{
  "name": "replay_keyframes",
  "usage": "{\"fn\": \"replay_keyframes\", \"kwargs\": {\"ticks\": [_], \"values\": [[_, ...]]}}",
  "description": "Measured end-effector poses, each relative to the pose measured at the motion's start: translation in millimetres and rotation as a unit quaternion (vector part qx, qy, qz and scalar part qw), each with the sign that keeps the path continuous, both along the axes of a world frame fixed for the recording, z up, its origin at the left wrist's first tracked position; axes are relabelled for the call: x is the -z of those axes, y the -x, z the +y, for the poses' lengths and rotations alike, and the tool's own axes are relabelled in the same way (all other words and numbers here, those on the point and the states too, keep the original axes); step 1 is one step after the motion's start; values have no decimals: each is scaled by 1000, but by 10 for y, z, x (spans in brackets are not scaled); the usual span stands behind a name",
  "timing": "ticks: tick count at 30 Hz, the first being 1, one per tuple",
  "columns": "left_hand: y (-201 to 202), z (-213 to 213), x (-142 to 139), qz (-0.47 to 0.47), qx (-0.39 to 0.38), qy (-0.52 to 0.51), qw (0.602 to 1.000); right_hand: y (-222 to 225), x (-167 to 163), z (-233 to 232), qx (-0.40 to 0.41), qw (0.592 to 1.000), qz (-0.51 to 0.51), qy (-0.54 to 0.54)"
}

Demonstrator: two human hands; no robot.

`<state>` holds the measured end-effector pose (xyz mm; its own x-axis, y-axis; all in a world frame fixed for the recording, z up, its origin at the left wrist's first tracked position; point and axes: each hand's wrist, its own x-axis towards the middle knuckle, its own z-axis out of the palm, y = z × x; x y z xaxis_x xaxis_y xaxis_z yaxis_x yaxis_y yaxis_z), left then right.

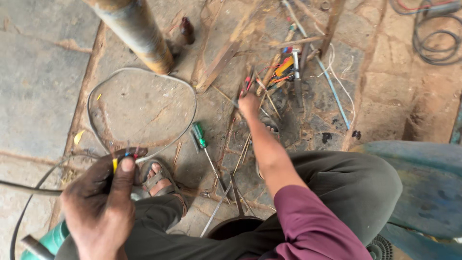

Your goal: The person strips the outer insulation from a multi-core cable, then strips and twists the individual colored wires. They use pliers and scissors to prepare the wire ends for connection.

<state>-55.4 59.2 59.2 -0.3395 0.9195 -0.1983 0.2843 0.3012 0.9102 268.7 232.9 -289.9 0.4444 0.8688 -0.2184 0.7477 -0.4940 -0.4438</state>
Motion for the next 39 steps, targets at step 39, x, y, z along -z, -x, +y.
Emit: {"fn": "replay_keyframes", "kwargs": {"ticks": [39], "values": [[-134,229,246,-89,108,-34,990,201,-541,-500,-181,983,13,-24]]}}
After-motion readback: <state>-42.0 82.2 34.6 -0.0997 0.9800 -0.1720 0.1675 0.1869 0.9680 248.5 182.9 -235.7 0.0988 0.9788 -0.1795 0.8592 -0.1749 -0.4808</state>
